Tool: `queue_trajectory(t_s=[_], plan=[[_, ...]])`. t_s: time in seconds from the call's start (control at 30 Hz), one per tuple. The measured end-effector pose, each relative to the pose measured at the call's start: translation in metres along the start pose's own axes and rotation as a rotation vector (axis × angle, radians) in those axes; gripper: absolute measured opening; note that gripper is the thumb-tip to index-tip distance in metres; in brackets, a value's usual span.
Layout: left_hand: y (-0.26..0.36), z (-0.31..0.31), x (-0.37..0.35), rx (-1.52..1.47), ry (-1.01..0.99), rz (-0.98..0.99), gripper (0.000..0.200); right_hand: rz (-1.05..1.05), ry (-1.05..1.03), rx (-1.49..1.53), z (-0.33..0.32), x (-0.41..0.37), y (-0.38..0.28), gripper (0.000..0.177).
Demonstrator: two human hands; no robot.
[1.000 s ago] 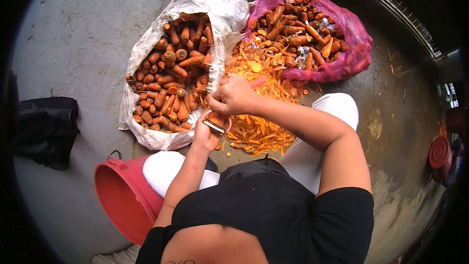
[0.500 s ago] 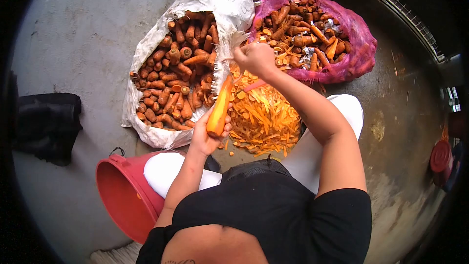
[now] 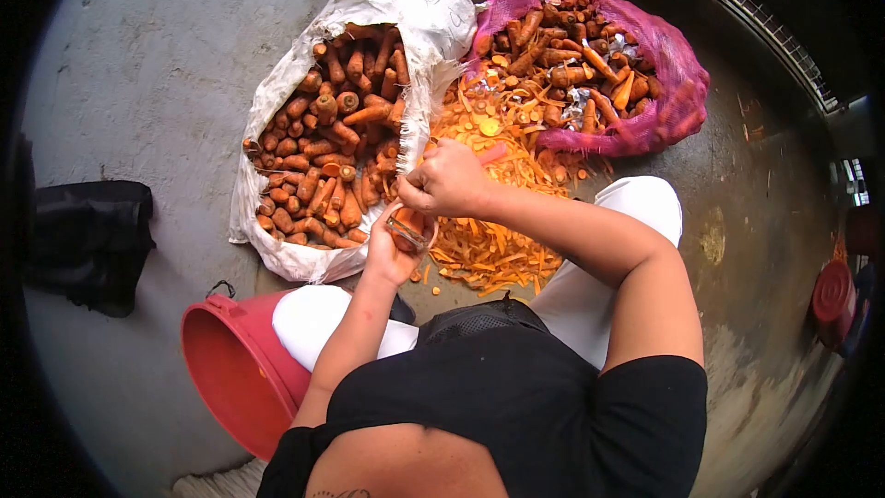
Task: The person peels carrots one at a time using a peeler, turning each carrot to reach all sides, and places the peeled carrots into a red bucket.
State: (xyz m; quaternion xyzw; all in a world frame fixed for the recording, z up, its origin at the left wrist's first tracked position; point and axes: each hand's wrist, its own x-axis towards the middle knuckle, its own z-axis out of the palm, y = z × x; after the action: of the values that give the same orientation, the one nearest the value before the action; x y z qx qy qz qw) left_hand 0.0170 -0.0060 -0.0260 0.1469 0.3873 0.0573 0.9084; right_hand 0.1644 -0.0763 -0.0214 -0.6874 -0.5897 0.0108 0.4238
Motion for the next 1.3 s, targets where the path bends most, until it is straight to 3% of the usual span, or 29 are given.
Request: queue_trajectory(t_s=[0.07, 0.1, 0.2, 0.27, 0.37, 0.43, 0.53, 0.6, 0.63, 0.67, 0.73, 0.77, 0.87, 0.97, 1.0, 1.07, 1.13, 1.2, 1.3], plan=[[-0.001, 0.005, -0.002, -0.019, 0.059, 0.007, 0.032, -0.048, -0.003, -0.033, 0.0, 0.001, 0.001, 0.038], [-0.001, -0.005, 0.001, 0.059, -0.043, 0.0, 0.036, -0.071, -0.005, -0.05, -0.001, 0.0, 0.002, 0.038], [0.001, -0.029, 0.002, 0.231, -0.271, -0.029, 0.045, 0.268, -0.106, -0.228, -0.008, 0.01, 0.046, 0.038], [0.005, -0.012, -0.014, 0.267, -0.328, -0.062, 0.049, 0.331, 0.031, -0.578, -0.028, 0.019, 0.1, 0.043], [0.008, -0.004, -0.021, 0.211, -0.38, -0.092, 0.052, 0.594, 0.054, -0.468, -0.046, 0.018, 0.131, 0.045], [0.009, -0.009, -0.02, 0.182, -0.369, -0.091, 0.051, 0.746, 0.041, -0.276, -0.048, 0.028, 0.105, 0.044], [0.007, -0.022, -0.009, 0.176, -0.294, -0.067, 0.047, 0.522, 0.046, -0.022, -0.026, 0.025, 0.052, 0.04], [0.005, -0.025, -0.003, 0.171, -0.197, -0.043, 0.045, 0.309, -0.036, -0.025, -0.018, 0.019, 0.023, 0.037], [0.005, -0.027, 0.0, 0.092, -0.267, -0.045, 0.041, 0.157, -0.039, -0.045, -0.016, 0.015, 0.013, 0.035], [0.005, -0.026, 0.003, 0.045, -0.17, -0.06, 0.038, 0.007, -0.041, -0.063, -0.015, 0.012, 0.005, 0.033], [0.006, -0.018, 0.003, -0.046, 0.027, -0.093, 0.032, -0.038, -0.071, -0.041, -0.014, 0.008, -0.014, 0.033], [0.007, -0.015, -0.002, -0.069, -0.092, -0.096, 0.029, -0.049, -0.079, -0.04, -0.012, 0.006, -0.015, 0.033], [0.001, -0.004, -0.005, -0.007, -0.016, -0.057, 0.036, -0.052, -0.093, -0.066, -0.007, 0.004, -0.012, 0.034], [0.003, -0.035, 0.014, 0.051, -0.299, -0.094, 0.035, -0.046, -0.088, -0.09, -0.008, 0.006, -0.009, 0.034], [0.003, -0.033, 0.013, 0.088, -0.238, -0.064, 0.035, -0.045, -0.086, -0.093, -0.007, 0.006, -0.008, 0.035], [0.001, -0.027, 0.011, 0.16, -0.114, -0.002, 0.036, 0.036, -0.103, -0.06, -0.004, 0.006, 0.003, 0.034], [0.003, -0.025, 0.004, 0.26, -0.18, -0.02, 0.039, 0.097, -0.078, -0.104, -0.009, 0.011, 0.015, 0.034], [0.003, -0.02, -0.008, 0.319, -0.235, -0.035, 0.041, 0.365, -0.134, -0.159, -0.02, 0.021, 0.038, 0.039], [0.006, -0.013, -0.018, 0.367, -0.361, -0.05, 0.045, 0.481, -0.116, -0.444, -0.033, 0.021, 0.109, 0.04]])
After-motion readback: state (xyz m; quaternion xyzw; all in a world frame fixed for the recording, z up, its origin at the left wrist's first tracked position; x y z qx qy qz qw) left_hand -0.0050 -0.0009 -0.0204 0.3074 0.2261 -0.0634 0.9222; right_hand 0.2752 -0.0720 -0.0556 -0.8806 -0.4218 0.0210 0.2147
